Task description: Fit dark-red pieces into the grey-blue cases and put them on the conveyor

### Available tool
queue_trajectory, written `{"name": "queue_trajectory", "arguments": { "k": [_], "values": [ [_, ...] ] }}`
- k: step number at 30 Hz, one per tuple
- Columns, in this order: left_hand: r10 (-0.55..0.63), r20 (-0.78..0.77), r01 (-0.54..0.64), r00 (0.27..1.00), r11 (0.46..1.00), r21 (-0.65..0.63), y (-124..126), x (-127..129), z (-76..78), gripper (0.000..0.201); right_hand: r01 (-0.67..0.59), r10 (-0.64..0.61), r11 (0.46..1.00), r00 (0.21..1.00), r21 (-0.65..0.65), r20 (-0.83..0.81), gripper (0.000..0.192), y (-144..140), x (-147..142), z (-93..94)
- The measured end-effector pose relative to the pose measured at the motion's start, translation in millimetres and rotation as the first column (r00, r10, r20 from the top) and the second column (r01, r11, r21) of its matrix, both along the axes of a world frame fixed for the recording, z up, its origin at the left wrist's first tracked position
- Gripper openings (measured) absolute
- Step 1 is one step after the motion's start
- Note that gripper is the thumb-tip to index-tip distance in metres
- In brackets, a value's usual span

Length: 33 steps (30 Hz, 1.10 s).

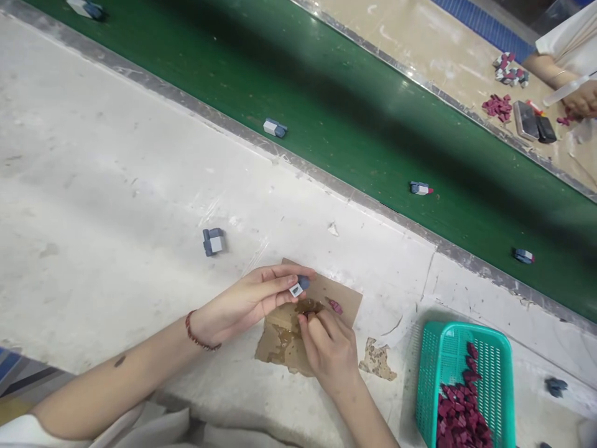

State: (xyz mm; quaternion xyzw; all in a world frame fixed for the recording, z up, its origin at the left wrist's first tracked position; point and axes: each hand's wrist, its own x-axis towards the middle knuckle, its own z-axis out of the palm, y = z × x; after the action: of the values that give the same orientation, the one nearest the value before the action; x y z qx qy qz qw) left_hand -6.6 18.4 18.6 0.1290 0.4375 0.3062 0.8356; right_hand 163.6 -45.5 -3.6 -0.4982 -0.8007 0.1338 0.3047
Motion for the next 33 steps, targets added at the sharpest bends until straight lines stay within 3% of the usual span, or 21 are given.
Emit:
{"name": "queue_trajectory", "arguments": {
  "k": [2, 4, 7, 10, 14, 22, 27, 30, 33],
  "values": [
    [-0.056, 0.022, 0.057, 0.998, 0.998, -0.002, -0.9, -2.9, 1.8, 0.033, 0.051, -0.069, 0.989, 0.989, -0.135, -0.131, 0.031, 0.5, 2.3, 3.7],
    [-0.109, 0.026, 0.108, 0.994, 0.993, 0.040, -2.8, -4.8, 2.8, 0.038, 0.159, -0.258, 0.935, 0.919, -0.317, -0.297, 0.031, 1.2, 5.2, 8.2],
    [-0.146, -0.041, 0.151, 0.988, 0.977, 0.148, -8.2, -2.5, 1.8, 0.034, 0.245, -0.536, 0.812, 0.674, -0.530, -0.509, 0.034, 3.4, 7.2, 14.9],
    [-0.137, -0.140, 0.166, 0.981, 0.961, 0.220, -16.1, 5.0, 0.1, 0.030, 0.197, -0.602, 0.782, 0.485, -0.591, -0.634, 0.039, 5.4, 4.1, 20.5],
    [-0.135, -0.180, 0.175, 0.974, 0.958, 0.227, -25.0, 13.8, -0.5, 0.029, 0.160, -0.587, 0.799, 0.417, -0.580, -0.694, 0.037, 4.1, -1.8, 24.7],
    [-0.100, -0.200, 0.154, 0.975, 0.949, 0.275, -31.7, 16.0, -5.2, 0.030, 0.147, -0.567, 0.807, 0.462, -0.572, -0.681, 0.035, 0.5, -6.3, 23.8],
    [-0.132, -0.185, 0.178, 0.974, 0.950, 0.256, -34.8, 17.0, -10.0, 0.033, 0.155, -0.509, 0.846, 0.516, -0.510, -0.689, 0.032, -3.1, -11.1, 16.4],
    [-0.124, -0.213, 0.174, 0.969, 0.956, 0.237, -34.8, 17.3, -11.6, 0.031, 0.173, -0.480, 0.858, 0.602, -0.483, -0.638, 0.031, -4.7, -8.7, 12.5],
    [-0.100, -0.236, 0.159, 0.967, 0.956, 0.248, -32.5, 17.5, -9.6, 0.028, 0.171, -0.399, 0.887, 0.752, -0.430, -0.525, 0.031, -3.2, 1.9, 13.4]
  ]
}}
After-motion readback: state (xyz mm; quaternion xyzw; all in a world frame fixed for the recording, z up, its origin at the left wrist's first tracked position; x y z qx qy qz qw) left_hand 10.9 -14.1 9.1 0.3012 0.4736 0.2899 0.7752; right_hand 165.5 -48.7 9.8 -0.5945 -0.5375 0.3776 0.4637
